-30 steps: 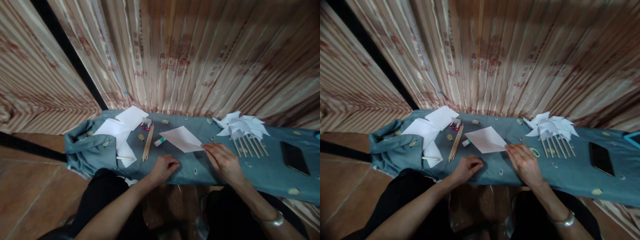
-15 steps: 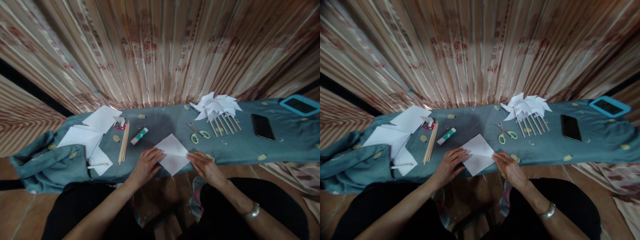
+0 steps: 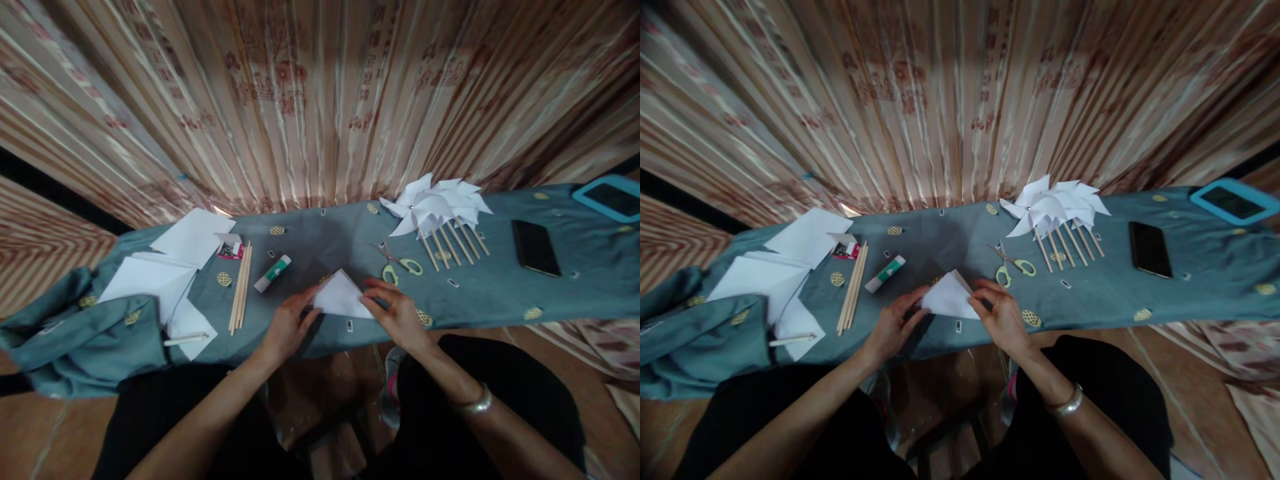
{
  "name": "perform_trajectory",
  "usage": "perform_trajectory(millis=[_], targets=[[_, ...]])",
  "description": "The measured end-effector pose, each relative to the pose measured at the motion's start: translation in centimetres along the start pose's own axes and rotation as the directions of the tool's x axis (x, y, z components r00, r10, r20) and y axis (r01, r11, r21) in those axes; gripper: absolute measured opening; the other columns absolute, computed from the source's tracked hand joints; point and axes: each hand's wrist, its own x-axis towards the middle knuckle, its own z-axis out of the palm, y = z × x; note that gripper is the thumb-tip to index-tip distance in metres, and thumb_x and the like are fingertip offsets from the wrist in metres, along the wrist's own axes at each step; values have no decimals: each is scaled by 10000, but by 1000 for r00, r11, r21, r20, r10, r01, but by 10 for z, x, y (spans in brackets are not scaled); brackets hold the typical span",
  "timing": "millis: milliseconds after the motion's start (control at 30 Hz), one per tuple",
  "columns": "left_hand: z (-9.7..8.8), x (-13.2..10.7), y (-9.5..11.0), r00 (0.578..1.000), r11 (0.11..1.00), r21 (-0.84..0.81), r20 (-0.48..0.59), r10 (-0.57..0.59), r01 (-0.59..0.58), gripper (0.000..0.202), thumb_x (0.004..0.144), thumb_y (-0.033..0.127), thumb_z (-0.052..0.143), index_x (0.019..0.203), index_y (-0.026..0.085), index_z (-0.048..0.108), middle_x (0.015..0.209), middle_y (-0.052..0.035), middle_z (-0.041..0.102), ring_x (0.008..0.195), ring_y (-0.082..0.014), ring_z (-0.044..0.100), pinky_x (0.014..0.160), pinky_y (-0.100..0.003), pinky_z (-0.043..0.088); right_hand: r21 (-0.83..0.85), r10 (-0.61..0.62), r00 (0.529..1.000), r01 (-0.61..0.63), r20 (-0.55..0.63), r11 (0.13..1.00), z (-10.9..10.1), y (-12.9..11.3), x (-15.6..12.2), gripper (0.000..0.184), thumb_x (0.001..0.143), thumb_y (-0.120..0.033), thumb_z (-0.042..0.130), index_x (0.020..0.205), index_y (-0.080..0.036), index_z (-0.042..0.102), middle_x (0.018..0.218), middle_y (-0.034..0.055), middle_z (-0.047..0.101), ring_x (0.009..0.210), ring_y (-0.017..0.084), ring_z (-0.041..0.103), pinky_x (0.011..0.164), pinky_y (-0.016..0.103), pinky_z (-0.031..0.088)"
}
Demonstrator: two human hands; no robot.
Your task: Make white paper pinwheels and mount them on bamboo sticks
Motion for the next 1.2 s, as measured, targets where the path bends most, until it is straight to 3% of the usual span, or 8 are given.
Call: perform_trajectory(millis=[100, 167, 267, 367, 533, 1200], targets=[[3, -2, 6, 988, 977, 150, -26, 155, -150, 398, 944, 236, 479, 1334, 163, 501, 1326, -139, 595, 1212, -254, 551, 992, -450, 472, -19, 70, 997, -71, -29, 997, 8, 9, 10, 156, 799, -361, 647, 756, -233, 725, 1187, 89, 676, 1122, 279, 618, 1003, 451, 450], [6, -7, 13, 964, 935, 232, 61, 260, -267, 386, 957, 180, 419, 1335, 180, 495, 1384, -128, 553, 1313, -249, 467, 1058, -482, 408, -54, 83, 996, -85, -37, 995, 11, 10, 11, 145, 786, -352, 650, 738, -238, 724, 1202, 90, 667, 1136, 285, 608, 1014, 458, 439], [14, -17, 19, 928, 888, 293, 228, 296, -355, 445, 962, 228, 422, 1402, 160, 409, 1453, -130, 485, 1417, -254, 327, 1131, -516, 300, -112, 69, 996, -75, -56, 991, 13, 7, 8, 132, 790, -336, 635, 730, -246, 712, 1217, 83, 654, 1165, 280, 585, 1018, 455, 433], [22, -24, 19, 917, 865, 349, 302, 261, -361, 550, 944, 334, 477, 1442, 142, 344, 1514, -125, 402, 1452, -291, 240, 1153, -540, 238, -153, 64, 996, -73, -65, 986, 14, 4, 6, 128, 797, -326, 622, 738, -243, 700, 1219, 81, 646, 1172, 270, 576, 998, 444, 448], [25, -24, 14, 920, 852, 395, 324, 220, -343, 609, 934, 400, 485, 1460, 144, 316, 1543, -121, 351, 1468, -304, 182, 1163, -544, 193, -192, 56, 996, -68, -67, 979, 15, 4, 9, 121, 791, -302, 627, 706, -230, 673, 1201, 90, 657, 1153, 272, 584, 1004, 445, 440], [25, -18, 14, 912, 851, 400, 361, 195, -340, 644, 925, 473, 476, 1455, 134, 336, 1512, -124, 406, 1427, -313, 288, 1158, -525, 195, -190, 31, 996, -47, -87, 981, 15, 5, 11, 106, 796, -276, 608, 714, -214, 637, 1178, 111, 661, 1119, 269, 593, 1013, 456, 419]])
